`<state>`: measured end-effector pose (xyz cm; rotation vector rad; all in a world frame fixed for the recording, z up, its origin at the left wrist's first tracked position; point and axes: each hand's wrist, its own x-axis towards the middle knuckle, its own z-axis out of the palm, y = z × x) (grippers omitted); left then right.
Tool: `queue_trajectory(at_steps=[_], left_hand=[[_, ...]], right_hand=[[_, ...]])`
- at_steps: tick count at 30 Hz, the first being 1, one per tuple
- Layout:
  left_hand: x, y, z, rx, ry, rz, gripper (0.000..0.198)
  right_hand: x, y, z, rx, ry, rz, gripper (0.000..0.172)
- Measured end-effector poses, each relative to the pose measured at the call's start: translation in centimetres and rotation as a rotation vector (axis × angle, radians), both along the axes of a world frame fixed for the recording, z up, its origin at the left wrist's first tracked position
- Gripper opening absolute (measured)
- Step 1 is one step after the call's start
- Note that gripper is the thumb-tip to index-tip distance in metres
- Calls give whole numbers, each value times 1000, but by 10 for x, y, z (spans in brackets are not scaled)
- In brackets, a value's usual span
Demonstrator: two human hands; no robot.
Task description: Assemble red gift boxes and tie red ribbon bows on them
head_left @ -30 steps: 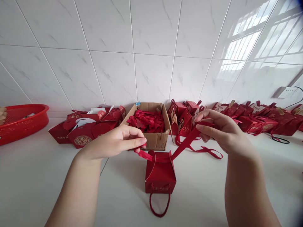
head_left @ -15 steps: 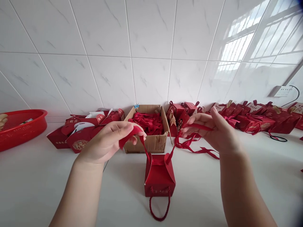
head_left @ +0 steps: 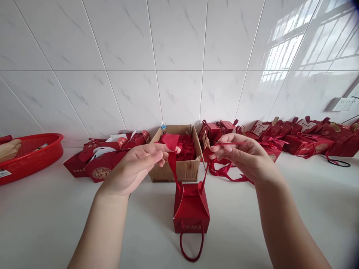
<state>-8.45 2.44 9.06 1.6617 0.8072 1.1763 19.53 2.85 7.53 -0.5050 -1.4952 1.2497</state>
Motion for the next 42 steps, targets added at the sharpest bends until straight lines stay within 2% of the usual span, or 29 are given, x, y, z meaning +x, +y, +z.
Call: queue_trajectory(at_steps=[1,9,13,18,22,26,30,33,37,42], left_hand=[[2,-2,0,-4,-4,22,23],[26,-18,2,134,12,254,25],[36,-21,2,215,-47,330,25],[40,-20,-2,378,-117,456,19],[38,-19,-4,503,-157,516,16],[37,-20,-1,495,-225,486,18],[38,-21,8,386,-267,409,8],[41,-20,14,310,-247,378,9],[45,-21,16,313,-175,373,6],[42,-24,15,190,-180,186,8]], right_hand=[[-2,0,0,4,5,-16,7],[-8,-5,0,75,-35,-226,20],[-10,-6,-1,74,2,-342,16],[-12,-7,1,108,20,-448,16],[-14,-8,3,115,18,-466,17],[-14,-9,3,95,34,-452,18],[-15,-10,4,73,35,-432,20],[-17,-10,3,76,19,-436,24],[-18,-9,2,100,27,-448,24],[-15,-10,2,85,46,-490,19]])
